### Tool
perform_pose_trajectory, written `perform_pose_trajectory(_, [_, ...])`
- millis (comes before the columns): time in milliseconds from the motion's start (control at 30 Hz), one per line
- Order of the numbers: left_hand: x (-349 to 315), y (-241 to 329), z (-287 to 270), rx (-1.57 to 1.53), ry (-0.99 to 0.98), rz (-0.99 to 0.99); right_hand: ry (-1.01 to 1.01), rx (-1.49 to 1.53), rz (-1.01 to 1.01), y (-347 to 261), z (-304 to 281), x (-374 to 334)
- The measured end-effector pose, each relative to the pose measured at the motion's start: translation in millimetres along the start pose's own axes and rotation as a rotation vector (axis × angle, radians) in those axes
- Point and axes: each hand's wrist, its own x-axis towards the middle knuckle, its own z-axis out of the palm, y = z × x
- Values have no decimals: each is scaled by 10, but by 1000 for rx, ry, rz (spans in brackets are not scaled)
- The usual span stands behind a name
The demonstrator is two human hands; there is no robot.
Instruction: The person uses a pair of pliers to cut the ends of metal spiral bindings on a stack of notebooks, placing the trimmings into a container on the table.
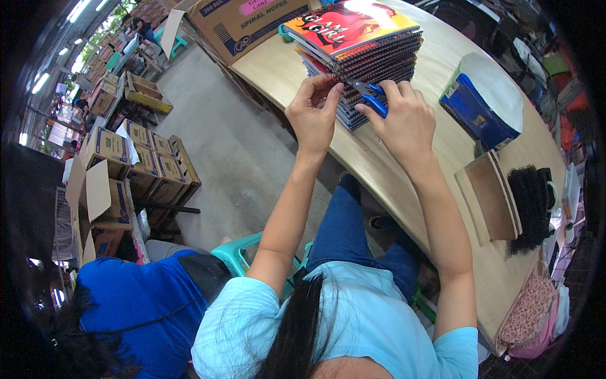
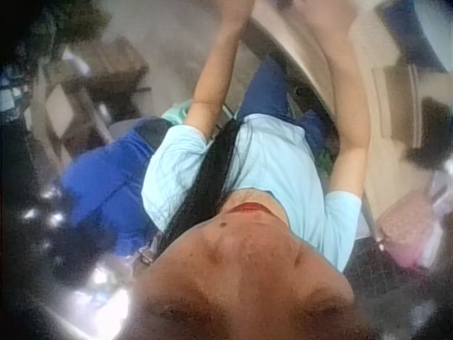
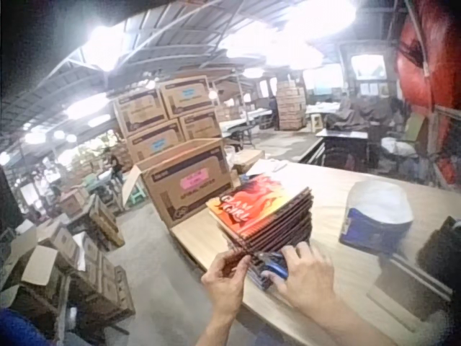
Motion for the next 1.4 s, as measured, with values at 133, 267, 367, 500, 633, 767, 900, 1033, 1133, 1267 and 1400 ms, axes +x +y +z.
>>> perform_pose_trajectory(133, [6, -17, 1, 18, 4, 43, -4, 21, 4, -32, 3, 40])
perform_pose_trajectory(267, [-2, 25, 9, 28, 13, 40, -47, -5, 2, -50, 22, 76])
perform_pose_trajectory(367, [-2, 11, 4, 15, 13, 44, -119, 23, 37, -48, -5, 104])
perform_pose_trajectory(500, [-15, 36, 15, 9, 8, 25, -175, 57, 45, 24, 11, 125])
perform_pose_trajectory(633, [-9, 49, 5, 17, -10, -12, -77, 47, 48, 7, -19, 59])
perform_pose_trajectory(767, [9, 23, 4, -235, -23, -221, 3, 76, 107, 38, -82, 10])
perform_pose_trajectory(900, [44, 21, -53, -425, -10, -545, -19, 119, 138, 98, -95, -17])
perform_pose_trajectory(1033, [18, 37, -91, -459, 23, -550, -35, 88, 104, 132, -65, -64])
perform_pose_trajectory(1133, [-5, -90, -210, -780, 95, -667, -31, 124, 121, 126, -64, -63])
perform_pose_trajectory(1267, [-7, -266, -440, -1131, 53, -1024, -23, 130, 113, 122, -93, -31])
perform_pose_trajectory(1400, [-13, -202, -398, -700, -239, -674, 46, 34, 29, 103, -89, 6])
